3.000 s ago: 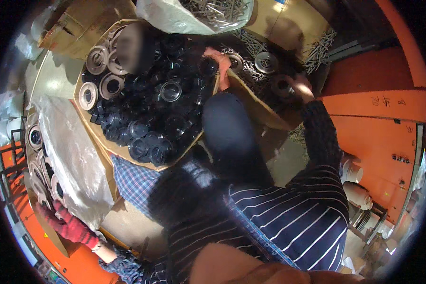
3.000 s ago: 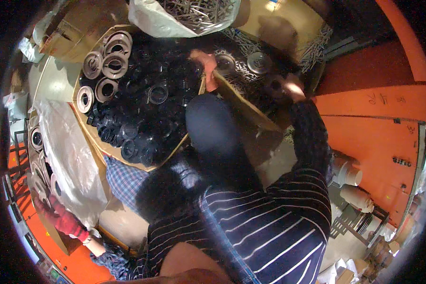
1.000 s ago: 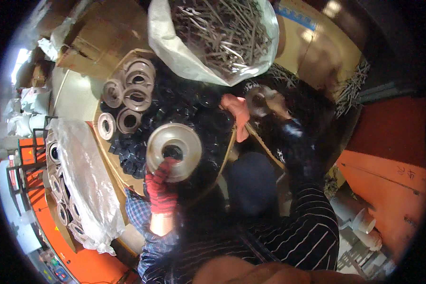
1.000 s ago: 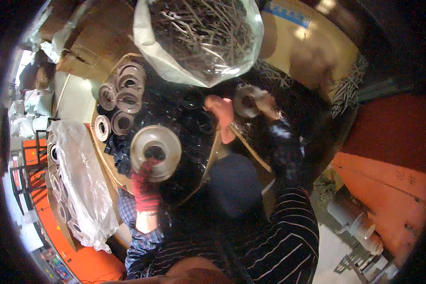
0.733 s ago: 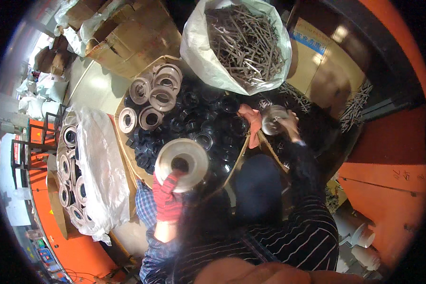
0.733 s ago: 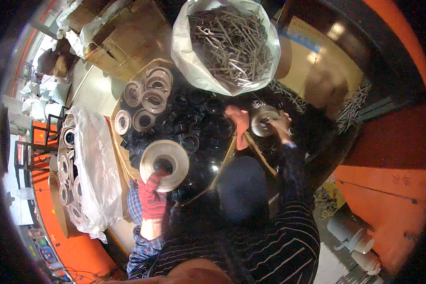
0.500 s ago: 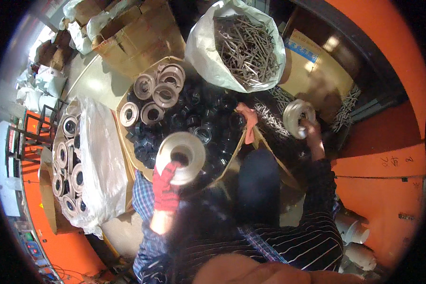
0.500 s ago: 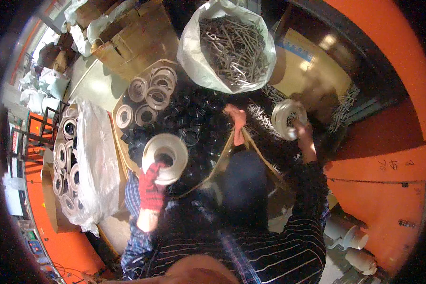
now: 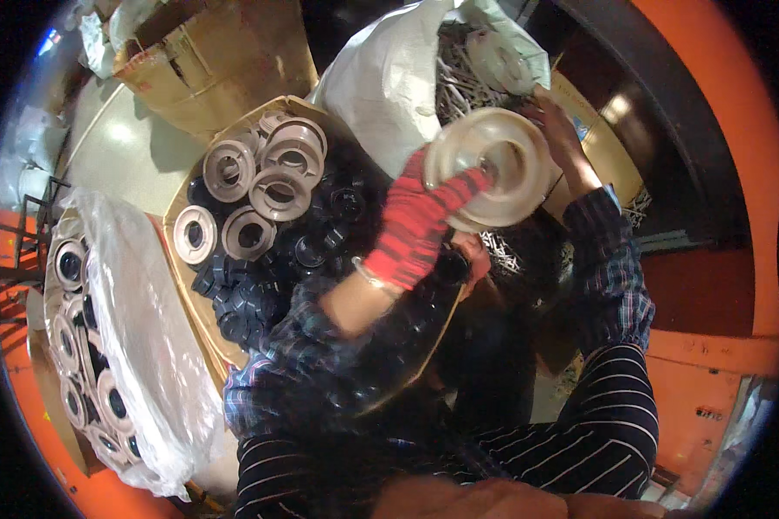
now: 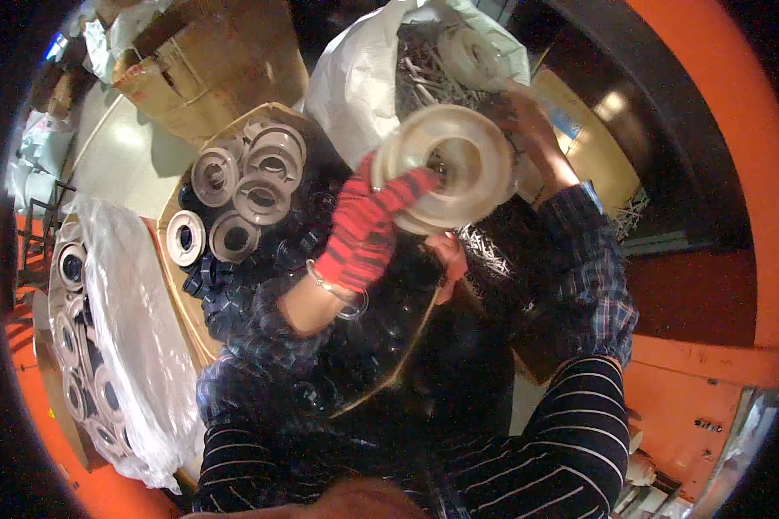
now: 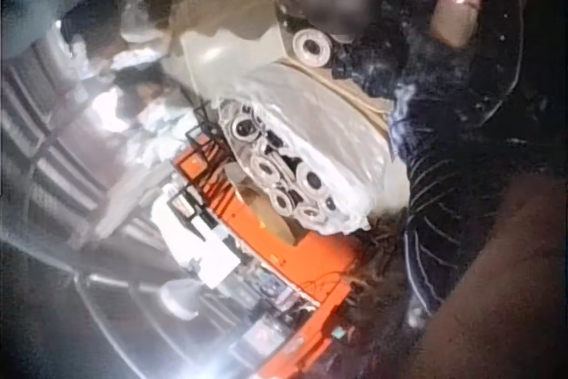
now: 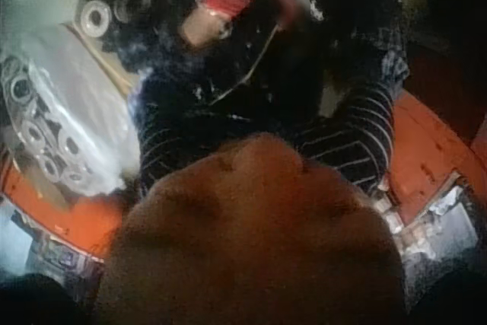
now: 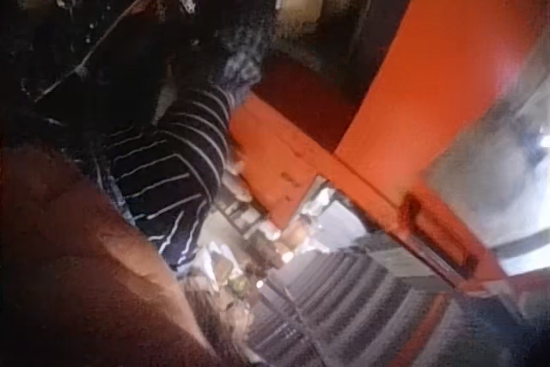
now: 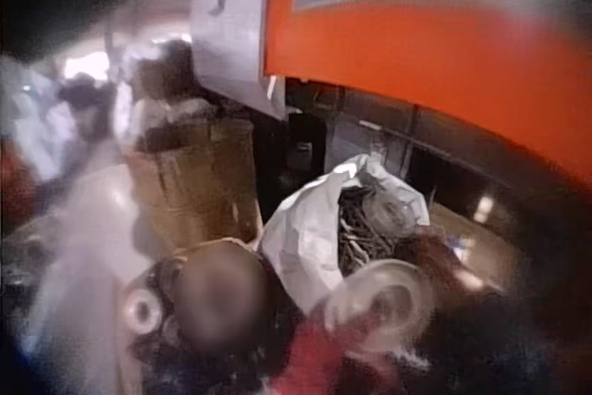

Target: The person repeatedly picks beige circular parts and black cylindrical parts from a cardboard box, fits them together by hand, and places the assembled units back into the box. The process is repeated continuously throughout the clip.

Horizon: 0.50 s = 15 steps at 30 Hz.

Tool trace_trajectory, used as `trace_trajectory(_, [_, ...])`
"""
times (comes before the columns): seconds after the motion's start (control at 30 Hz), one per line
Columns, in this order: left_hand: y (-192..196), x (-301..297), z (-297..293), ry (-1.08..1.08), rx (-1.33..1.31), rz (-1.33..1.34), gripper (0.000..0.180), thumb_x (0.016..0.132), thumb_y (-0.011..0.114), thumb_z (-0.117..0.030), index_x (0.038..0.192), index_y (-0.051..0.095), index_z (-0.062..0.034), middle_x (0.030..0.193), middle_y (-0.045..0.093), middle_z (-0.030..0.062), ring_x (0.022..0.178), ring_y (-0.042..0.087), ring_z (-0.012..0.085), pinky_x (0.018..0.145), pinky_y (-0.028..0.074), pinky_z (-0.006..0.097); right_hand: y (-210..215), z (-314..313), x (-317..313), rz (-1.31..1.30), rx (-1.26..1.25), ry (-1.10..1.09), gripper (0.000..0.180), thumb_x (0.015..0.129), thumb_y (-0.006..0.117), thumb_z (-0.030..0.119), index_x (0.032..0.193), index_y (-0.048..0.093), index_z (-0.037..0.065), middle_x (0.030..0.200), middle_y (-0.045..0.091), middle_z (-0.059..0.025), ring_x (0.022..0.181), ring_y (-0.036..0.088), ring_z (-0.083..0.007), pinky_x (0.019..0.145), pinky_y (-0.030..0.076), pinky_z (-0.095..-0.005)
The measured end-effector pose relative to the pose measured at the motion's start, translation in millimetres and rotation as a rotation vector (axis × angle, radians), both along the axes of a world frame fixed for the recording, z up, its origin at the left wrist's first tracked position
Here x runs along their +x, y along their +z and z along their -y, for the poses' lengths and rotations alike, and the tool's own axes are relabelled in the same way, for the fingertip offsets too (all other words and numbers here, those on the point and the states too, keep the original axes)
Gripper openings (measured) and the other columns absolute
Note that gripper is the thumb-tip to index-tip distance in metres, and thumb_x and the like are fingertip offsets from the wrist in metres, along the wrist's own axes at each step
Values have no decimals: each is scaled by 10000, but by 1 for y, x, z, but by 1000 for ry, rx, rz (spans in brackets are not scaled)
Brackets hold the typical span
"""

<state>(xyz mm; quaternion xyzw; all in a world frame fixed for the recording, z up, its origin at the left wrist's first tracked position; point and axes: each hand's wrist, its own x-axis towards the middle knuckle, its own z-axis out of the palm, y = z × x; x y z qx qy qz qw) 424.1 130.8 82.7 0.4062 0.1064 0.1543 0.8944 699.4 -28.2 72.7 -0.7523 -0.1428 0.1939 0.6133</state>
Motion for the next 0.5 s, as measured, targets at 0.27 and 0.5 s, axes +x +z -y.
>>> trace_trajectory(0.27, [27, 119, -22, 188, 185, 29, 643, 931, 773, -293, 1438, 495, -12, 1339, 613, 124, 1199, 579, 200, 1031, 461, 331, -14, 22, 6, 83, 100, -179, 481, 1032, 605, 410, 1289, 631, 4, 1159, 696, -94, 985, 674, -186, 768, 554, -315])
trace_trajectory(0.5, [28, 146, -6, 313, 357, -379, 764, 907, 793, -318, 1509, 434, -14, 1373, 618, 151, 1206, 590, 243, 1028, 460, 344, -49, 125, -67, -60, -221, -228, 307, 1043, 608, 293, 1176, 681, 27, 995, 695, -47, 875, 652, -140, 725, 548, -305])
